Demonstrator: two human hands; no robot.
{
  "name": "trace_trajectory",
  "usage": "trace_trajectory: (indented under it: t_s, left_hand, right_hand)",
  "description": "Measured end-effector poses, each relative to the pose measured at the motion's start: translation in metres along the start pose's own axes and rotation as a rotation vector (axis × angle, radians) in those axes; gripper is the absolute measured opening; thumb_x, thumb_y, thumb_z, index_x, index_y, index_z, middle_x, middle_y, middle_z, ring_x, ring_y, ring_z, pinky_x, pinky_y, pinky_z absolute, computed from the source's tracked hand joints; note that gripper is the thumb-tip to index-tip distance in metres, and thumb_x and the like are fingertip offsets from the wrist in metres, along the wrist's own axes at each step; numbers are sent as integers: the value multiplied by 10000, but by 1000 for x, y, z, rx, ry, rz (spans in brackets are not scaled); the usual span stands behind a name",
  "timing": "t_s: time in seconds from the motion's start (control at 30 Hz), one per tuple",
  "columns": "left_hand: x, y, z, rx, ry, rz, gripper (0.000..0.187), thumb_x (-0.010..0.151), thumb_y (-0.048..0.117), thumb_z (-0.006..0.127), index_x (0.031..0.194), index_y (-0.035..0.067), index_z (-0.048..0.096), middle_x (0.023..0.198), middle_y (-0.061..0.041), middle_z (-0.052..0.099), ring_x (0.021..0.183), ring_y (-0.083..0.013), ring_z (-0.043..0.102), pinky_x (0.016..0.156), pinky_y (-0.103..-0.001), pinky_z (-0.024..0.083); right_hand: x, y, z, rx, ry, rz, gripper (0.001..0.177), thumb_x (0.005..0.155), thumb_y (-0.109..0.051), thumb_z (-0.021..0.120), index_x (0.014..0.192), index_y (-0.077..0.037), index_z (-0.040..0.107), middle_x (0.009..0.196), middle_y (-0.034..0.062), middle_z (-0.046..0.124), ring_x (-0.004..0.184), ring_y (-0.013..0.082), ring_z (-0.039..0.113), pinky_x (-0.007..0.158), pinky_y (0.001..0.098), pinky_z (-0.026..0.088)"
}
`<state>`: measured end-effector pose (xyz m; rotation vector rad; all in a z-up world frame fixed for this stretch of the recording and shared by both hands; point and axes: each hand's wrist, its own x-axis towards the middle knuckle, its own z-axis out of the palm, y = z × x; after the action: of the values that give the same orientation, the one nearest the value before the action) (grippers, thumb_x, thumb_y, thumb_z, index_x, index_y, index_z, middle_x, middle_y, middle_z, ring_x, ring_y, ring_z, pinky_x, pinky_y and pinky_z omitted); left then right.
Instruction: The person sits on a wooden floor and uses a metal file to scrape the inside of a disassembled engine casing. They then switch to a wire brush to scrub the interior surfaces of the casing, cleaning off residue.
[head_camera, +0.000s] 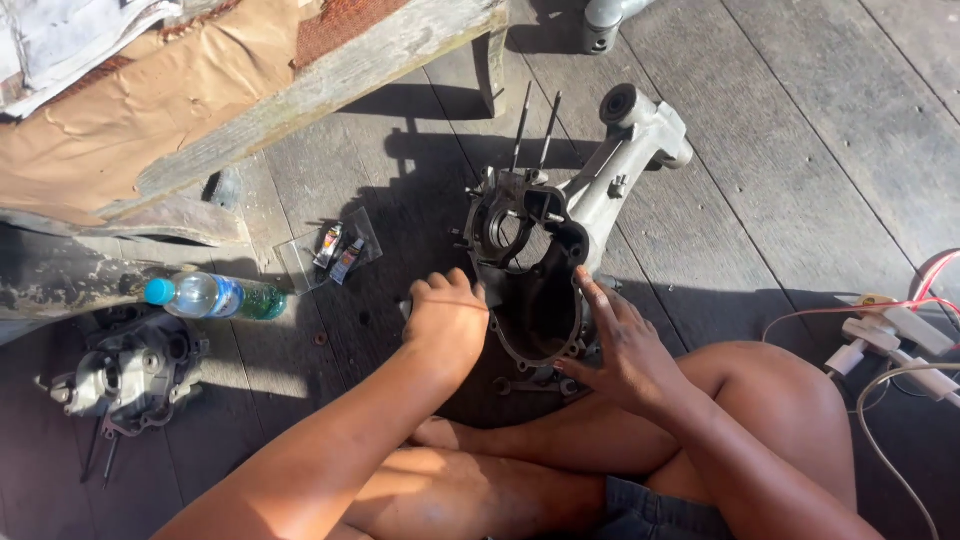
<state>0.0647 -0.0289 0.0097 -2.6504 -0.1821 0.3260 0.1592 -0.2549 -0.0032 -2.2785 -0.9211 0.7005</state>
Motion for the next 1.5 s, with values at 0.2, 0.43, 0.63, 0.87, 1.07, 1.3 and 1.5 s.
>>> trace_trajectory:
  t_s: [0.2,0.43,0.63,0.87,1.07,1.3,1.5]
  left_hand:
    - [1,15,26,22,-6,-36,294,982,93,557,1228,52,712,843,-244,591,691,-361,552,578,-524,425]
    - [5,19,25,-23,-113,-89,447,910,40,610,1352,90,657,903,-281,603,731,-376,577,622,-534,460]
    - [-27,28,-32,-23,-326,118,603,847,-60,677,1429,71,586,896,-336,614,736,-406,589,632,-553,476]
    - [-3,24,-6,-8,-164,26,196,897,18,583,1025,-84,690,809,-270,597,698,-373,580,598,-561,469]
    - [-6,3,-1,56,-33,-3,202,968,145,585,1034,16,726,853,-220,622,720,-329,584,610,-512,469]
    - [-30,8,7,55,-82,36,421,884,124,636,1304,101,654,880,-186,628,688,-261,538,553,-419,438]
    - [-31,0,5,-63,-102,15,273,889,127,643,1159,120,687,884,-150,635,690,-253,575,565,-412,447]
  right_hand:
    - [0,-3,-5,-36,-7,13,1274,757,-634,814,1684,-336,-8,1551,233,407,1461,466,373,1064,701,395]
    - [2,-3,-8,-31,-49,1,1279,778,-623,807,1685,-322,-43,1579,234,360,1469,472,351,1057,703,392]
    - [-3,-3,-10,16,-71,9,1261,782,-607,808,1682,-338,-33,1573,233,363,1471,496,323,1070,738,357]
    - [-2,1,-6,-4,-40,48,1268,758,-547,837,1685,-326,0,1530,226,430,1442,488,387,1065,742,378]
    - [0,-5,-11,-13,14,-41,1223,729,-455,864,1661,-272,94,1554,187,431,1408,429,436,1064,631,401]
    - [-9,-4,-8,-21,36,-62,1163,720,-374,874,1641,-185,190,1527,155,479,1294,355,553,1041,474,463]
    - [-11,-10,-11,12,1,-9,1188,717,-323,899,1647,-245,164,1570,155,434,1377,355,497,1097,499,447]
